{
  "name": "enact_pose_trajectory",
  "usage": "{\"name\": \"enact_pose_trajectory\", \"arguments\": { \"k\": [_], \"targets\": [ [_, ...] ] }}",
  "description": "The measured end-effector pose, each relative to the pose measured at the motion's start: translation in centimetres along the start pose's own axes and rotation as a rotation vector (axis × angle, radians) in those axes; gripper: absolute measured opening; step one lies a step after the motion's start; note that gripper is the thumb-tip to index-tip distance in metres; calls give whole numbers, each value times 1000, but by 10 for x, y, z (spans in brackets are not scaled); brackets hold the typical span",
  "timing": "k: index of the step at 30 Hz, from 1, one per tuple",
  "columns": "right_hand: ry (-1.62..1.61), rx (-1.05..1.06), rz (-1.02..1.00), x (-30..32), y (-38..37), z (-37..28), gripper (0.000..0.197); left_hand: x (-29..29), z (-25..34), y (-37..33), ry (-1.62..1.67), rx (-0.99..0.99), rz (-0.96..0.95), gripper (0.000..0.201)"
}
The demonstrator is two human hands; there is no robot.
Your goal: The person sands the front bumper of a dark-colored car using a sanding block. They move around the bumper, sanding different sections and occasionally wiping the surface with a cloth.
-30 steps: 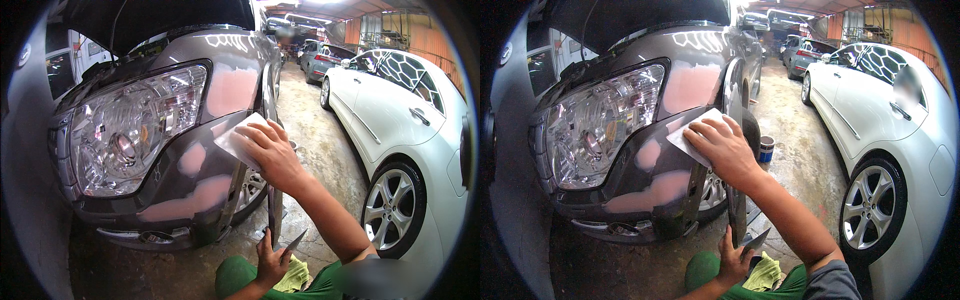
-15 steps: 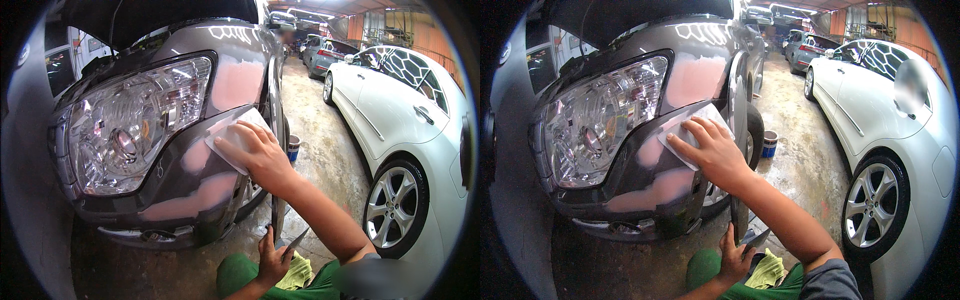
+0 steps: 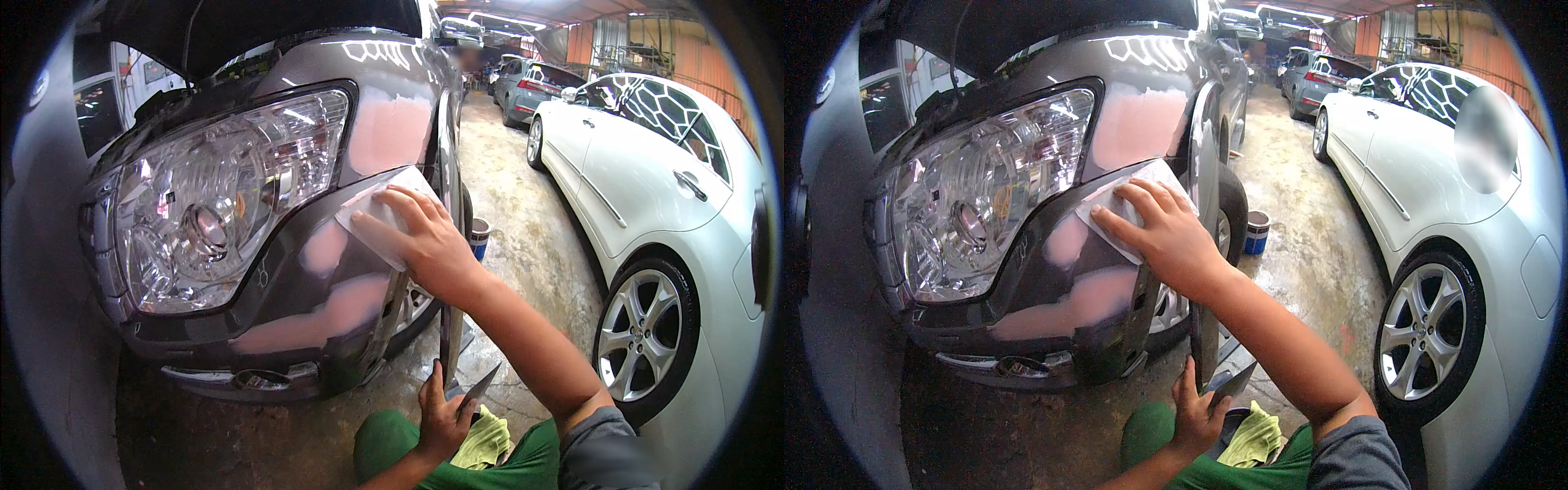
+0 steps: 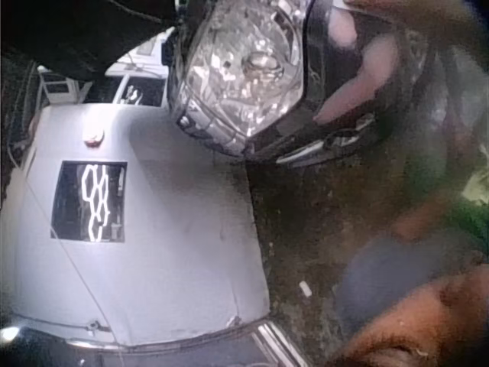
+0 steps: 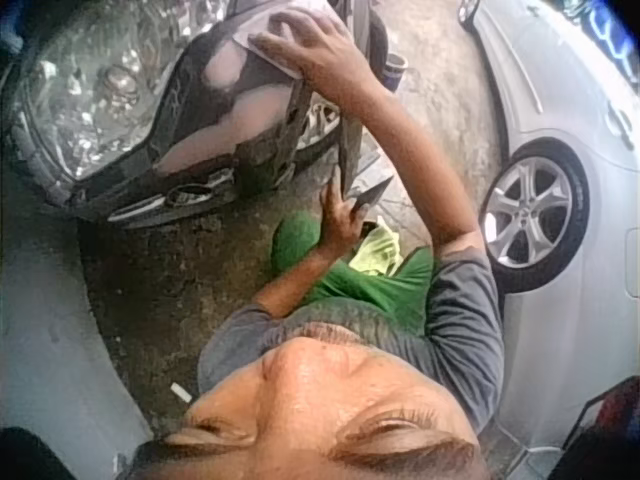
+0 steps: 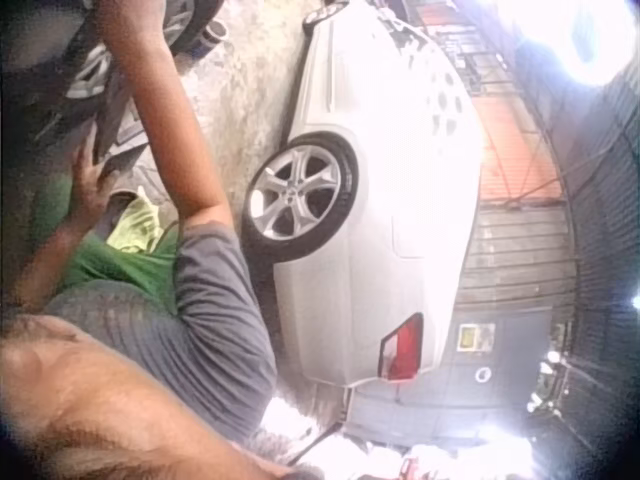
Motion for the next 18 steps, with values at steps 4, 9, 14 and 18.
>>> {"name": "enact_pose_trajectory", "arguments": {
  "k": [4,9,14,18],
  "targets": [
    [-11,13,-44,1,14,-7,61,1,-1,-1,87,71,34,76],
    [45,97,-35,29,9,-22,55,1,-2,1,3,-3,48,80],
    [424,31,6,52,-13,0,55,4,-11,2,33,61,51,39],
    [490,70,-35,38,-17,7,57,8,-11,1,20,83,31,36]
  ]
}}
Point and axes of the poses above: each hand's wrist, its own y-axis away from the middle knuckle, its own x-axis out of the back of the hand, z = x × y, the point moved 7 cm from there along -y, towards the middle knuckle, and after that the axes turned 5 degrees about y, right-handed, at the moved point
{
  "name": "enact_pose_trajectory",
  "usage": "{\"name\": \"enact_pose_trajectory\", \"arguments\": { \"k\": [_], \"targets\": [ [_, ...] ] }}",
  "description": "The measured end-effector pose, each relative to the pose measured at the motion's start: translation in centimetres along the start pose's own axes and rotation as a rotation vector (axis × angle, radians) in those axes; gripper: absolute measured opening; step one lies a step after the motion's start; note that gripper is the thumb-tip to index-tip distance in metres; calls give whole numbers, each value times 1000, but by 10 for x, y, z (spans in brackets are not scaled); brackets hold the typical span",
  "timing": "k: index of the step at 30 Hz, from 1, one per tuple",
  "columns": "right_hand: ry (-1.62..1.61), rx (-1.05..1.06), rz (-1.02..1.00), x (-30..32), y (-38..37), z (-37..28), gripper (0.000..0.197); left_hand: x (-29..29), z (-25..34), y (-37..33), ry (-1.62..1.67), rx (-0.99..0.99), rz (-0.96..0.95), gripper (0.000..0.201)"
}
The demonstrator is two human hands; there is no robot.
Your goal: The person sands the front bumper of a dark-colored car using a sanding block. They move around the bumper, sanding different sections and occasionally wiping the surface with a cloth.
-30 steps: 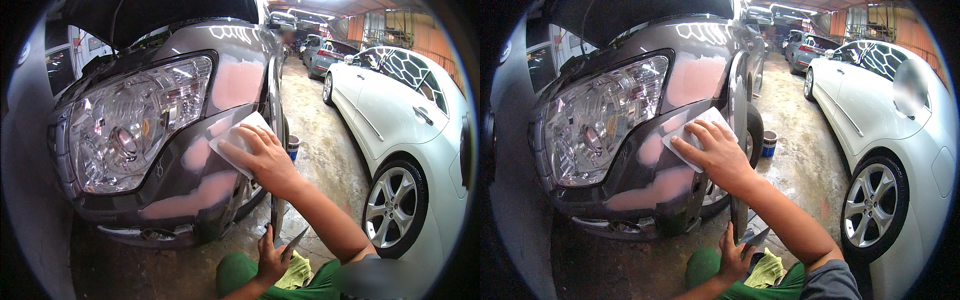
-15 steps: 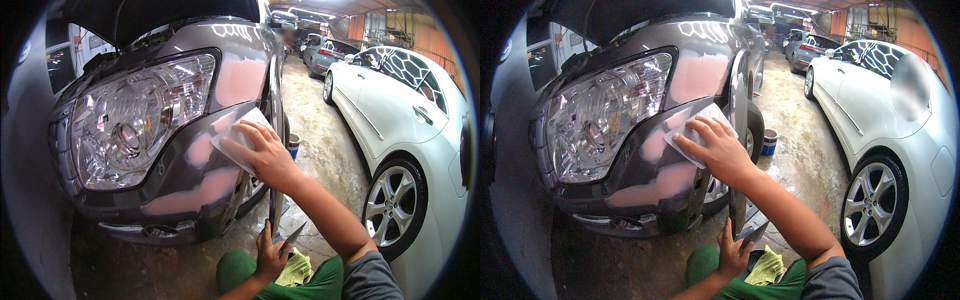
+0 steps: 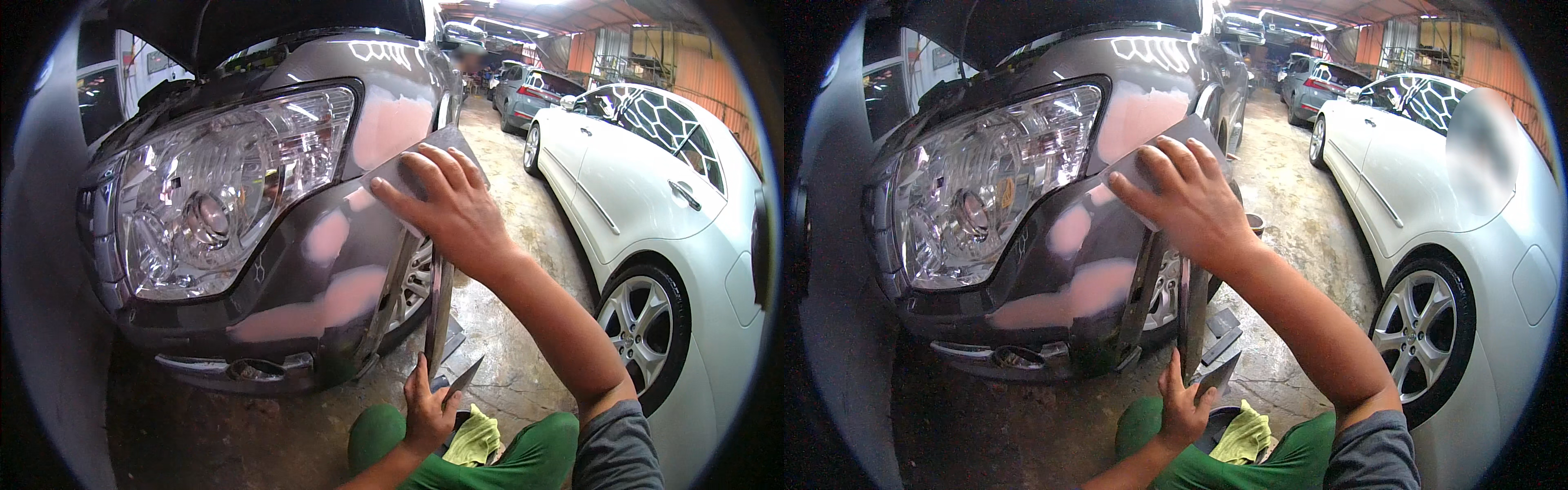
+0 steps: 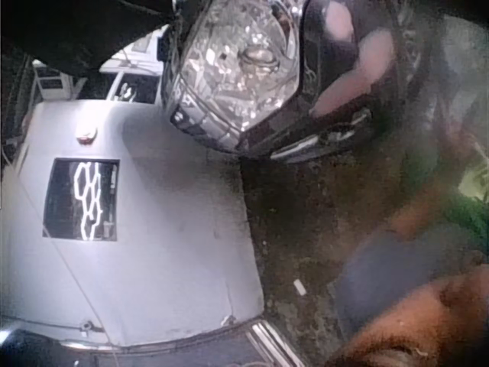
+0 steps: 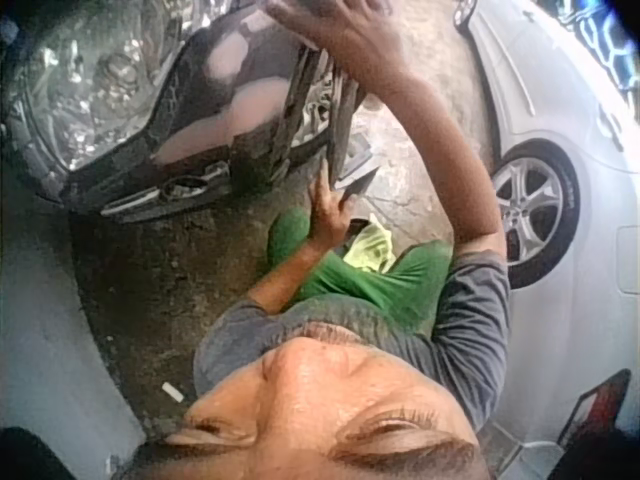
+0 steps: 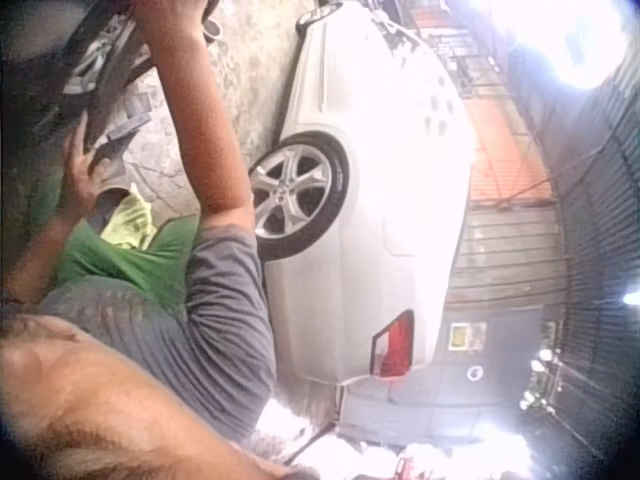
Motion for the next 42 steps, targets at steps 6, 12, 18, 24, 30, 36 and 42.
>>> {"name": "enact_pose_trajectory", "arguments": {
  "k": [6,12,18,24,30,36,42],
  "targets": [
    [-54,80,14,-11,0,-20,58,2,-1,0,23,-1,49,36],
    [58,-10,11,-24,0,14,63,13,-5,-3,4,37,91,39],
    [40,-172,43,2,50,23,60,25,-20,-3,-81,22,105,67],
    [-318,-484,19,34,172,24,60,33,-22,0,-73,58,109,65],
    [-521,-778,-87,1,274,20,61,1,-8,25,-80,-42,60,28],
    [-645,-844,-90,-3,297,23,62,-82,-42,34,248,-81,-245,21],
    [-669,-828,-138,10,307,15,48,-166,-138,81,323,388,-396,30]
  ]
}}
Point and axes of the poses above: each hand's wrist, its own y-axis away from the middle knuckle, its own x-axis out of the back of the hand, z = x × y, the point moved 7 cm from there along -y, towards the middle knuckle, and after that the axes turned 5 degrees about y, right-handed, at the moved point
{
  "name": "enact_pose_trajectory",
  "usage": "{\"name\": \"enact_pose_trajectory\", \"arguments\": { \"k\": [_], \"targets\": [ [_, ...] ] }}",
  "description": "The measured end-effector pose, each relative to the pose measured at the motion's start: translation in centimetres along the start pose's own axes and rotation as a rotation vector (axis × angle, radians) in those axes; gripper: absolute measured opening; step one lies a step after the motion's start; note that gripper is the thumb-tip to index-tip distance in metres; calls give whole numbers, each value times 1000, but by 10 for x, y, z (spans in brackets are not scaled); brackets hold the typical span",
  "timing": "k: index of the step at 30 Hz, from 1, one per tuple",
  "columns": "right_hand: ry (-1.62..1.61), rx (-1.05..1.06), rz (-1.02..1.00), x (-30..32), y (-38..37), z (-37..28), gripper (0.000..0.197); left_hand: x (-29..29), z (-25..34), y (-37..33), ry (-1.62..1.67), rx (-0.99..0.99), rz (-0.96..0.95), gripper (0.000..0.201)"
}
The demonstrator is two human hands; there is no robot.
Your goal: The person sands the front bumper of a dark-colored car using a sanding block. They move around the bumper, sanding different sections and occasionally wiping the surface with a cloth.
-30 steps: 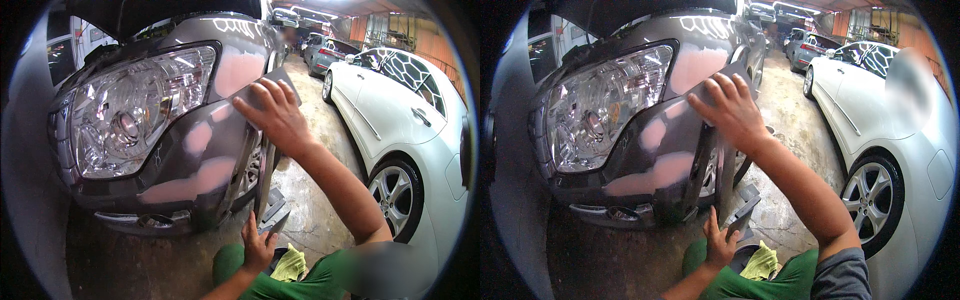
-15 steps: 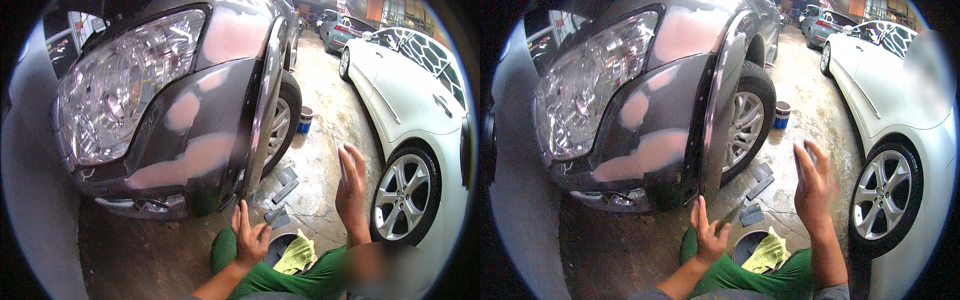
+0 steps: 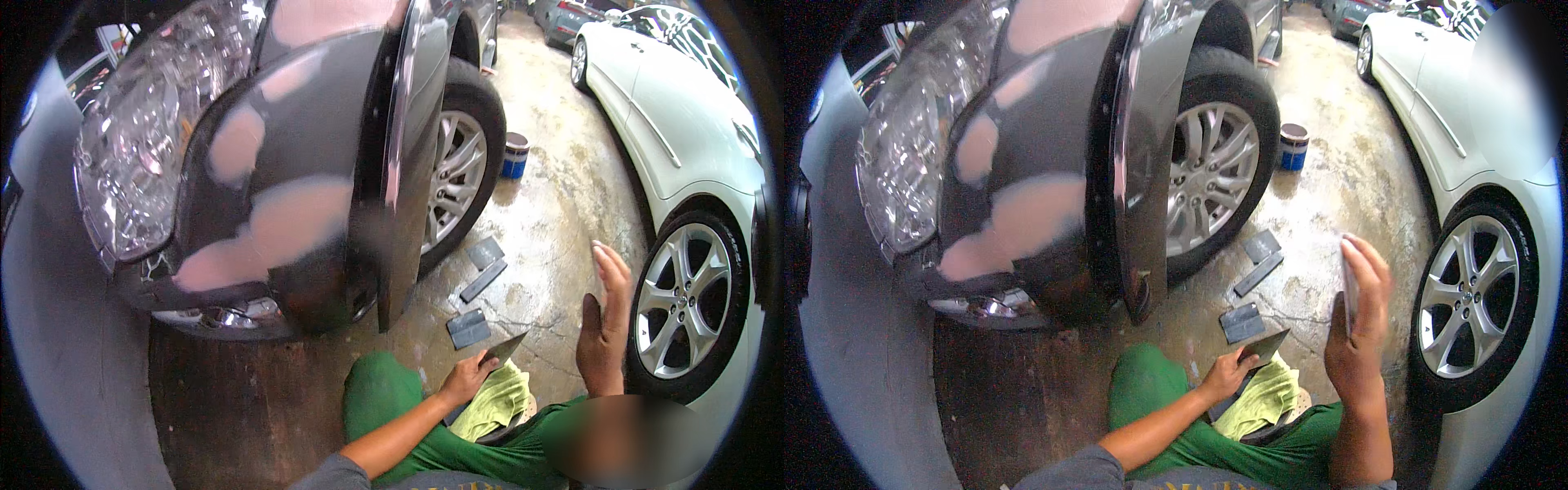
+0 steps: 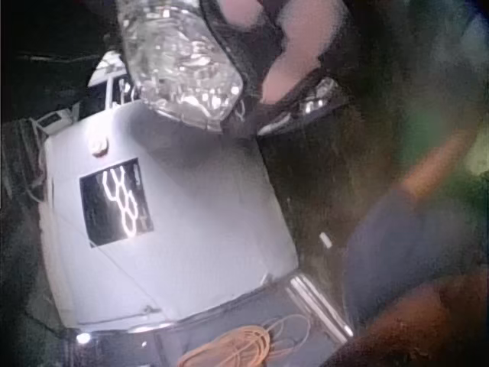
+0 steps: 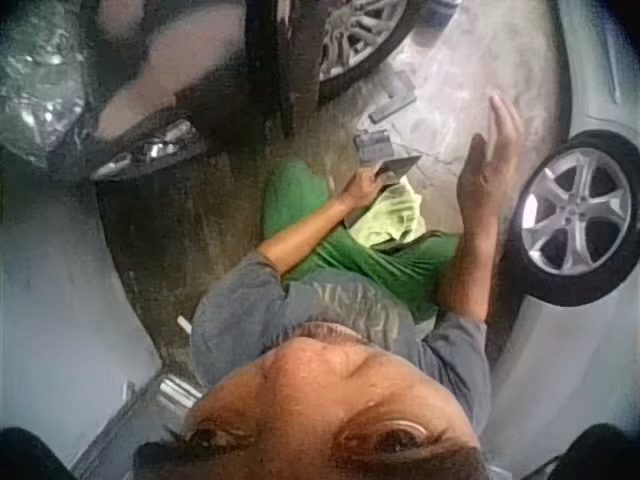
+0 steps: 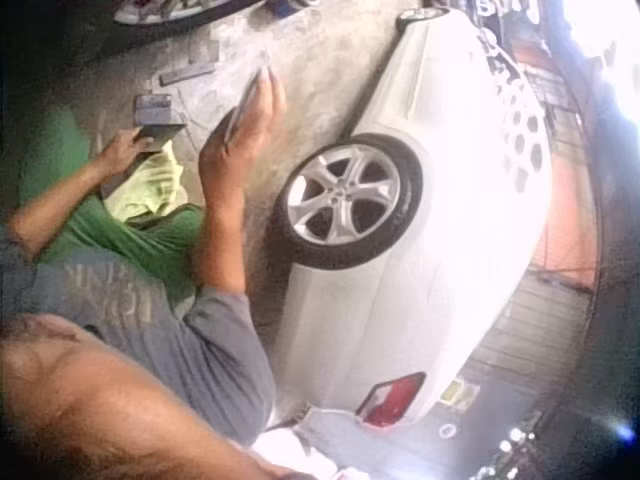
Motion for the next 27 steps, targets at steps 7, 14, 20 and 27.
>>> {"name": "enact_pose_trajectory", "arguments": {
  "k": [7,14,20,27],
  "targets": [
    [101,-2,-36,2,15,8,44,-3,-8,4,227,155,54,45],
    [115,-4,-109,-14,16,16,44,-4,-37,-3,266,228,126,57],
    [103,2,-196,-26,15,10,51,-10,-46,-10,309,190,92,55],
    [-256,78,-502,-75,37,-39,44,-12,-42,-11,290,51,182,41]
  ]
}}
Point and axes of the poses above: each hand's wrist, its own y-axis away from the middle knuckle, its own x-axis out of the back of the hand, z = x × y, the point moved 7 cm from there along -y, towards the middle knuckle, and after that the axes turned 5 degrees about y, right-handed, at the moved point
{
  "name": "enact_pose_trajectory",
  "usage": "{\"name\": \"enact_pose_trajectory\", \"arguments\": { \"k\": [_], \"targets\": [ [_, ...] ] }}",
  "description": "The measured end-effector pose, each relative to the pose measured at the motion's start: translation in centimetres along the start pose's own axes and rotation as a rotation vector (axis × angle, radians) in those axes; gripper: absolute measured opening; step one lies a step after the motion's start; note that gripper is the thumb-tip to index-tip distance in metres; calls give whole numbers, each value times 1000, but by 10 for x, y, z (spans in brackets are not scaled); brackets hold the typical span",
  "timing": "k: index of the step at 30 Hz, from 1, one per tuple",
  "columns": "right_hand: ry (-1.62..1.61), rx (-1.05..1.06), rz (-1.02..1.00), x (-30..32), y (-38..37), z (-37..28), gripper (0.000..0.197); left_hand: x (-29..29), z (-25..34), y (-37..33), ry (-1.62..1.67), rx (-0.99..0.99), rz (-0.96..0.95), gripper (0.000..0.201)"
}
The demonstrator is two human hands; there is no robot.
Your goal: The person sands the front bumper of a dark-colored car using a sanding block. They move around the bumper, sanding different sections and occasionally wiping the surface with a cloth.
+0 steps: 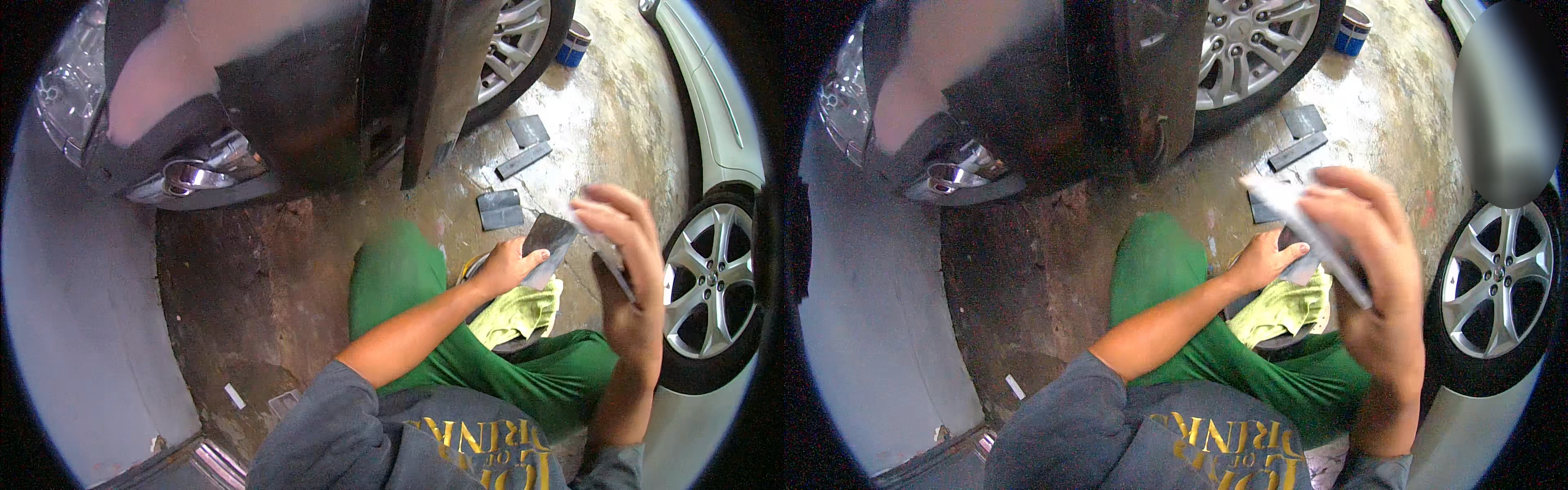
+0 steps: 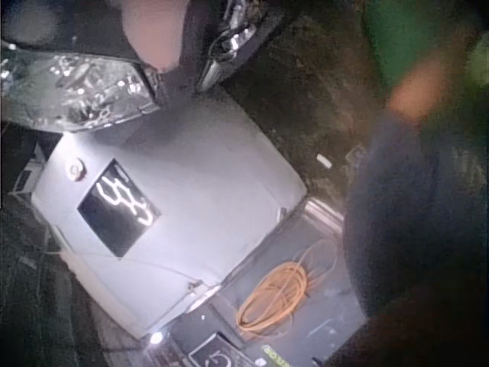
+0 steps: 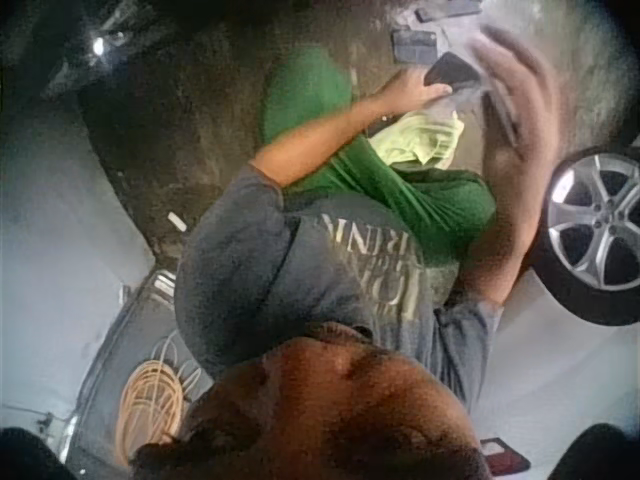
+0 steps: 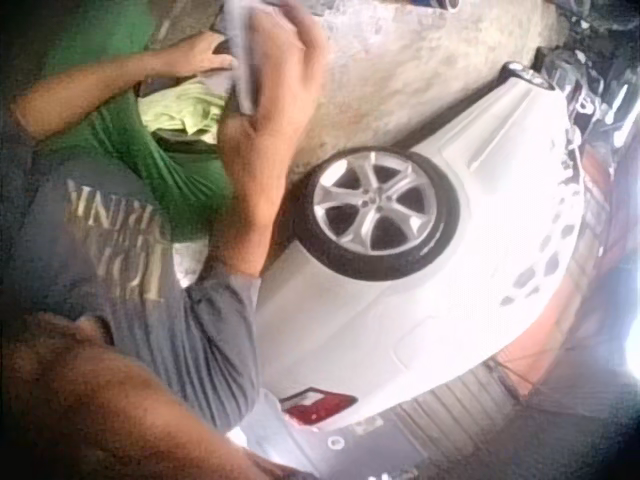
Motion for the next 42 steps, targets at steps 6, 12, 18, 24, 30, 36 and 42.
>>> {"name": "enact_pose_trajectory", "arguments": {
  "k": [6,12,18,24,30,36,42],
  "targets": [
    [-477,-101,-332,-77,-12,-38,98,-1,-9,0,-84,-9,-19,41],
    [-287,171,-236,-116,-70,-88,109,16,-12,15,-103,13,-45,40],
    [-169,209,-55,-122,-106,-100,104,21,-12,21,-87,15,-80,40],
    [-61,124,-102,-131,-108,-98,103,29,-10,28,-86,34,-100,40],
    [37,156,-118,-129,-96,-104,97,28,-11,29,-79,42,-124,40],
    [-12,95,-81,-128,-113,-114,109,27,-11,26,-90,31,-115,40],
    [75,68,-255,-138,-101,-109,109,7,-18,16,-123,28,-131,40]
  ]
}}
Point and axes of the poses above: each hand's wrist, its own y-axis away from the middle knuckle, its own x-axis out of the back of the hand, z = x × y, the point moved 7 cm from there along -y, towards the middle knuckle, and after that the axes turned 5 degrees about y, right-handed, at the moved point
